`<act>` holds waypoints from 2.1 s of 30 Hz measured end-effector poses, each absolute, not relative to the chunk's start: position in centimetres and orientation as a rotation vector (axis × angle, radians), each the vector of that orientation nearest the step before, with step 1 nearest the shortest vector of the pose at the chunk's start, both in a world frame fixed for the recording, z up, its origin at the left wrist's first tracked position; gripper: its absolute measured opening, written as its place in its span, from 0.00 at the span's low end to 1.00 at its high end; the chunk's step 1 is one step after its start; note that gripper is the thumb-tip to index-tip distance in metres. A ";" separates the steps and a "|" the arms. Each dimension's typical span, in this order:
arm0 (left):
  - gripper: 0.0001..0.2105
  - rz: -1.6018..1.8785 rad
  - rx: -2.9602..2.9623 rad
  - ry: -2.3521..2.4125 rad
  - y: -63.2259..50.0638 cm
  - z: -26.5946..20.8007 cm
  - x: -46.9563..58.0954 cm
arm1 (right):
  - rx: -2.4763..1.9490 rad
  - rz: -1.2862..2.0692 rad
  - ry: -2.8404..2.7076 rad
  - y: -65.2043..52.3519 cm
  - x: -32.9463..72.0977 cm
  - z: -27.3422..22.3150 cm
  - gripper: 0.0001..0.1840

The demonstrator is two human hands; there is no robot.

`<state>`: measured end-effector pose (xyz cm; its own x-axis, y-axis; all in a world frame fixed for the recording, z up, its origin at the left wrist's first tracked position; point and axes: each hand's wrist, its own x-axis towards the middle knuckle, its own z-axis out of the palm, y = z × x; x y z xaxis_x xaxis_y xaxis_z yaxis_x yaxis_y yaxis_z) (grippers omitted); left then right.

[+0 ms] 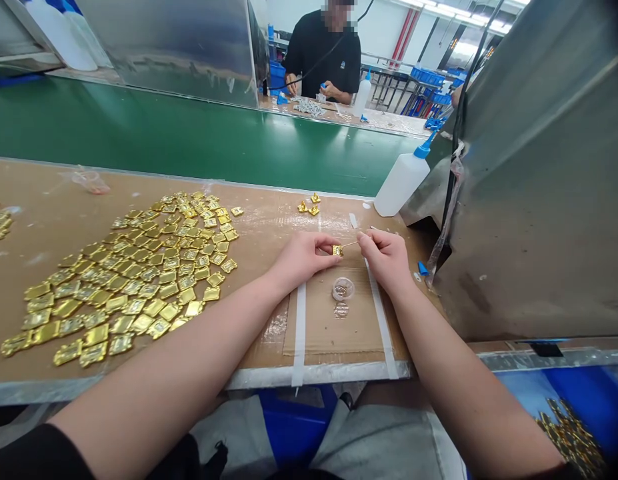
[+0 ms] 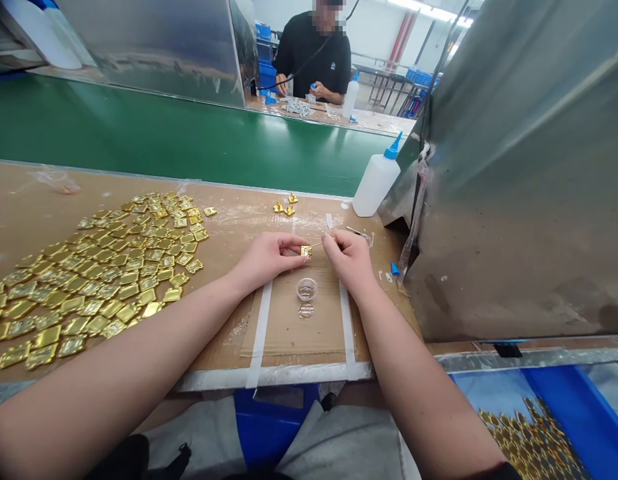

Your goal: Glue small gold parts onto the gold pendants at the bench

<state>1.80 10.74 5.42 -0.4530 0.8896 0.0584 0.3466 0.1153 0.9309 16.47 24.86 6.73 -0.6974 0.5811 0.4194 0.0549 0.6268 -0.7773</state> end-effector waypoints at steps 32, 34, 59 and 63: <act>0.17 1.370 1.266 1.880 10.9 4.8 1.5 | -0.413 0.903 -2.285 24.8 16.4 6.7 0.24; 0.17 1.368 1.266 1.879 10.9 4.8 1.5 | -0.401 0.875 -2.281 24.9 16.4 6.7 0.24; 0.22 1.293 1.310 1.957 10.5 5.9 1.5 | 0.034 0.690 -2.845 24.4 18.9 8.5 0.29; 0.27 1.265 1.276 1.995 10.4 5.8 1.0 | -0.198 0.540 -2.871 23.9 19.0 9.6 0.32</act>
<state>0.99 10.43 5.76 -0.4692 0.8777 0.0972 0.4623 0.1503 0.8739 18.99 23.87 9.59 -0.9683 0.1702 0.1829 0.0921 0.9236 -0.3721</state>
